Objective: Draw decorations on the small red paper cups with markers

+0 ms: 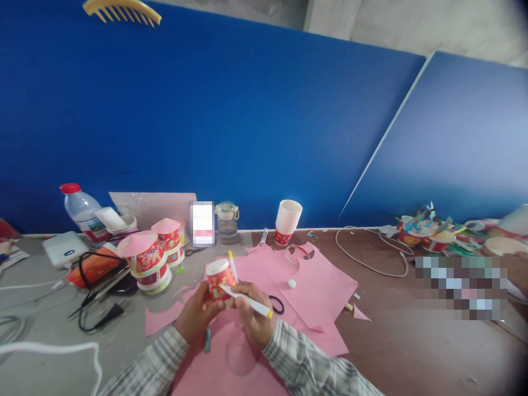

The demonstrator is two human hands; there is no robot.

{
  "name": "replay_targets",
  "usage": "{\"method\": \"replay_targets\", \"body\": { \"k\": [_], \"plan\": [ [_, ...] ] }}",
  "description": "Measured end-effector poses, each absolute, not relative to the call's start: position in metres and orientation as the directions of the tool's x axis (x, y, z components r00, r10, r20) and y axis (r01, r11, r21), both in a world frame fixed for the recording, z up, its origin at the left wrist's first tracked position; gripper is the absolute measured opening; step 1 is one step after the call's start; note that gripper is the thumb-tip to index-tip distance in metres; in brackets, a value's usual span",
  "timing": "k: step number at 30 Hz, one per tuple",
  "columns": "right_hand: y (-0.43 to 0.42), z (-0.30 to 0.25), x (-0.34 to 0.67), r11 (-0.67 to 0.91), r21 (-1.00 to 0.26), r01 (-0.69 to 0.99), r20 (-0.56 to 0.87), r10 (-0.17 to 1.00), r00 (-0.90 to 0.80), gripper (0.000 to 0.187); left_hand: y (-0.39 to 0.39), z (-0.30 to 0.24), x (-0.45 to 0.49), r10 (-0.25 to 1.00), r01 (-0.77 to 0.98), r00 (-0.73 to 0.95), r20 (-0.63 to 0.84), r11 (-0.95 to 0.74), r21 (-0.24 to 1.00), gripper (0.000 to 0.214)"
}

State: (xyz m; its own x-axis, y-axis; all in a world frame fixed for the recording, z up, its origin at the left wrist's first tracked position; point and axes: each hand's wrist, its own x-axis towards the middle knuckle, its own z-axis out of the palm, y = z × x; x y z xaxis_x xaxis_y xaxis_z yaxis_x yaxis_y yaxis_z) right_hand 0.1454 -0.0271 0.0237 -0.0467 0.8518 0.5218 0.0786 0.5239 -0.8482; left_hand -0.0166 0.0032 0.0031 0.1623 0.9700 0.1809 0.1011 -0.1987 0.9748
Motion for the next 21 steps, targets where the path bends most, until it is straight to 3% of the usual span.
{"method": "replay_targets", "body": {
  "k": [16, 21],
  "plan": [
    [-0.0278, 0.0189, 0.1434, 0.584, -0.800, 0.136, 0.583, 0.811, -0.048, 0.017, 0.0013, 0.0076, -0.0144, 0.978, 0.106, 0.136, 0.160, -0.175, 0.979, 0.037],
    [-0.0279, 0.0211, 0.1449, 0.528, -0.846, 0.079, 0.529, 0.849, -0.003, 0.017, 0.0018, 0.0073, -0.0140, 0.980, 0.089, 0.133, 0.145, -0.158, 0.983, 0.038]
  ]
}}
